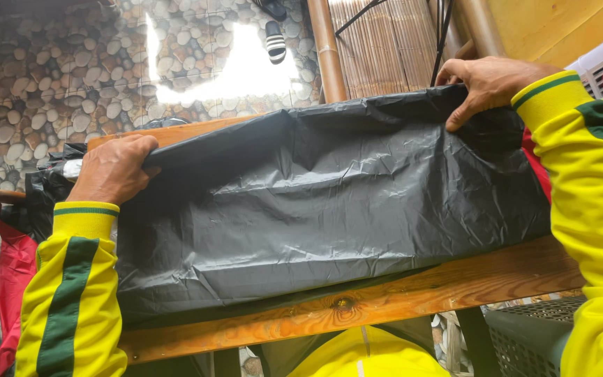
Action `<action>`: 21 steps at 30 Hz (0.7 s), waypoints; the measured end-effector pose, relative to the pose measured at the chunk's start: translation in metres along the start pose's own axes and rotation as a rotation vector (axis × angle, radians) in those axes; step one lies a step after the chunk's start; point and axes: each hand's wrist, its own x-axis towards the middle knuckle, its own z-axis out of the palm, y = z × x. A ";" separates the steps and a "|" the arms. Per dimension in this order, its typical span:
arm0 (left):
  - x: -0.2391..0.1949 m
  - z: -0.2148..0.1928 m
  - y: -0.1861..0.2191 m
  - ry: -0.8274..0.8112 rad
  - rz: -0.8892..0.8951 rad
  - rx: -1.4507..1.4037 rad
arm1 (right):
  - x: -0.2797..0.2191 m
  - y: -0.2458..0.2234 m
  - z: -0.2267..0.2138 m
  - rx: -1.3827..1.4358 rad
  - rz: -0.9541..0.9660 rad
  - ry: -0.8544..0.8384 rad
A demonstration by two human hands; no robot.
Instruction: The person unfolds a large black plastic sheet on a wooden table and smooths it out. They then use a feather duster to wipe the surface of the sheet, followed by folding the sheet neatly on the table.
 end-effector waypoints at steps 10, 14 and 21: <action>-0.017 0.013 0.001 0.227 0.025 0.106 | -0.008 0.015 0.033 -0.466 -0.081 0.385; -0.033 0.015 0.002 0.467 0.101 0.157 | -0.033 0.019 0.059 -0.727 -0.148 0.969; -0.079 -0.009 0.026 0.845 0.200 0.164 | -0.090 0.010 0.087 -0.620 -0.163 1.357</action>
